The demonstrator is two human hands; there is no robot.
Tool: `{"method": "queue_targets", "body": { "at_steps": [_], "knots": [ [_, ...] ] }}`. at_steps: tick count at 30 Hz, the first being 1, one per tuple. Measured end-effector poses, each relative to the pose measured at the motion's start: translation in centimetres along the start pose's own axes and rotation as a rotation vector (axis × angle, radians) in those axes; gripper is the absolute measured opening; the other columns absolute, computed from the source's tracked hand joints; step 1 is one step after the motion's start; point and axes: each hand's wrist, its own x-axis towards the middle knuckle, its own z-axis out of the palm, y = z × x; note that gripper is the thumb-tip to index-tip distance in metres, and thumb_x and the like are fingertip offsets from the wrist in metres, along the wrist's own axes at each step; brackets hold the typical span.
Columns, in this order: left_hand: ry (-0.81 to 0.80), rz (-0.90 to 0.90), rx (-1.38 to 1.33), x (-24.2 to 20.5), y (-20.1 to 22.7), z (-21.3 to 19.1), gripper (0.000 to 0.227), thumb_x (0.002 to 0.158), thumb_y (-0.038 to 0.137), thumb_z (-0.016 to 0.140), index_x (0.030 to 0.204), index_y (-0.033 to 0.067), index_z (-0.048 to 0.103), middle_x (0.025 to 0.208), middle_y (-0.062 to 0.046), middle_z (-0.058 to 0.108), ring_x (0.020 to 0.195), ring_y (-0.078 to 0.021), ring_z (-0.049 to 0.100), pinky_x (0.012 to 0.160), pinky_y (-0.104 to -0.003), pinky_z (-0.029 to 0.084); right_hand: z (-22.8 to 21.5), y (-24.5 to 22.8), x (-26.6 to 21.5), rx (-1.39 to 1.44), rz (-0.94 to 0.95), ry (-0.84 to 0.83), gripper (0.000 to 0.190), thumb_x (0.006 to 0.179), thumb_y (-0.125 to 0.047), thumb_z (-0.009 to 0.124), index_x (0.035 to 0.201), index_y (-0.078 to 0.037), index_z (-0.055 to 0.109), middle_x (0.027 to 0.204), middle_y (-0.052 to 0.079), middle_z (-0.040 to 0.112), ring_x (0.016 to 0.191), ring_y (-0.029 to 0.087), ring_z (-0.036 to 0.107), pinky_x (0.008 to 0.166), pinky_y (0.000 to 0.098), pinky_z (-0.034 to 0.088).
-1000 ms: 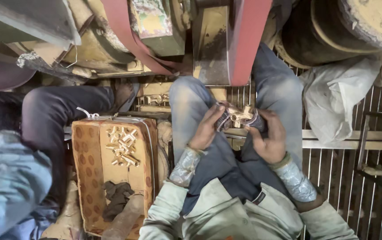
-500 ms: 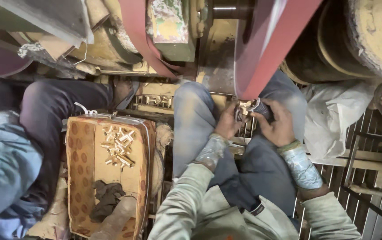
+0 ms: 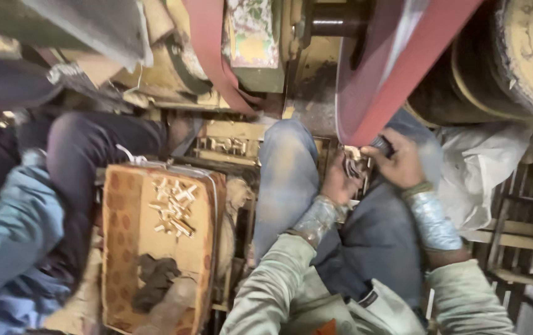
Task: The person sits on the floor and repeatedly rubs small brass-colored metal parts against a moving red belt sander. They handle the parts one at a time, turning them over to polish different sides, and place finished pieces into a wooden tray.
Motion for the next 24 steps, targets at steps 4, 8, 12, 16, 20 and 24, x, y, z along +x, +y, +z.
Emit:
{"method": "queue_targets", "body": {
  "at_steps": [4,8,12,16,20,24],
  "knots": [
    [-0.007,-0.063,0.109,-8.6,1.3,5.7,0.027,0.106,0.035,0.055,0.123,0.0133,0.059,0.105,-0.005,0.067,0.087,-0.0185,0.066,0.076,-0.038,0.055,-2.1,-0.6,-3.6,0.255,0.13,-0.084,0.039,0.088,-0.011,0.078,0.124,-0.002,0.067,0.11,0.008,0.072,0.098,0.016,0.065,0.087,0.0311,0.051],
    [-0.12,0.14,0.456,-15.8,3.8,9.8,0.03,0.106,0.029,0.061,0.128,0.0107,0.055,0.112,-0.005,0.065,0.096,-0.0164,0.064,0.079,-0.032,0.053,-0.2,-0.5,-9.4,0.719,0.269,0.017,0.046,0.091,-0.006,0.074,0.135,-0.001,0.059,0.127,0.007,0.066,0.115,0.015,0.062,0.101,0.0316,0.051],
    [-0.083,0.299,0.613,-18.2,5.1,13.2,0.035,0.104,0.024,0.066,0.132,0.0062,0.055,0.109,-0.005,0.065,0.096,-0.0141,0.061,0.082,-0.031,0.052,3.1,-0.9,-11.0,1.138,0.307,0.159,0.05,0.094,-0.005,0.073,0.14,-0.001,0.054,0.132,0.005,0.064,0.122,0.015,0.061,0.106,0.0317,0.05],
    [-0.133,0.386,0.683,-19.3,6.0,14.9,0.036,0.107,0.024,0.066,0.132,0.0018,0.056,0.11,-0.005,0.065,0.098,-0.0129,0.061,0.09,-0.029,0.051,4.2,-2.5,-12.0,1.026,0.365,0.235,0.049,0.098,-0.007,0.069,0.144,-0.002,0.055,0.129,0.005,0.065,0.118,0.014,0.061,0.103,0.031,0.049],
    [-0.1,0.323,0.573,-19.6,5.4,15.0,0.032,0.104,0.021,0.065,0.129,0.0037,0.056,0.115,-0.005,0.066,0.102,-0.014,0.064,0.091,-0.031,0.052,5.4,-4.2,-13.3,0.865,0.254,0.245,0.056,0.095,-0.009,0.07,0.147,-0.002,0.049,0.131,0.003,0.061,0.12,0.013,0.058,0.104,0.029,0.047],
    [-0.09,0.28,0.453,-20.0,4.1,14.4,0.026,0.106,0.018,0.062,0.127,0.0044,0.056,0.119,-0.007,0.067,0.107,-0.0151,0.065,0.096,-0.032,0.052,7.0,-6.1,-13.5,0.682,0.15,0.331,0.055,0.096,-0.009,0.072,0.145,0.0,0.047,0.13,0.004,0.059,0.118,0.012,0.056,0.103,0.0272,0.047]
  ]
}}
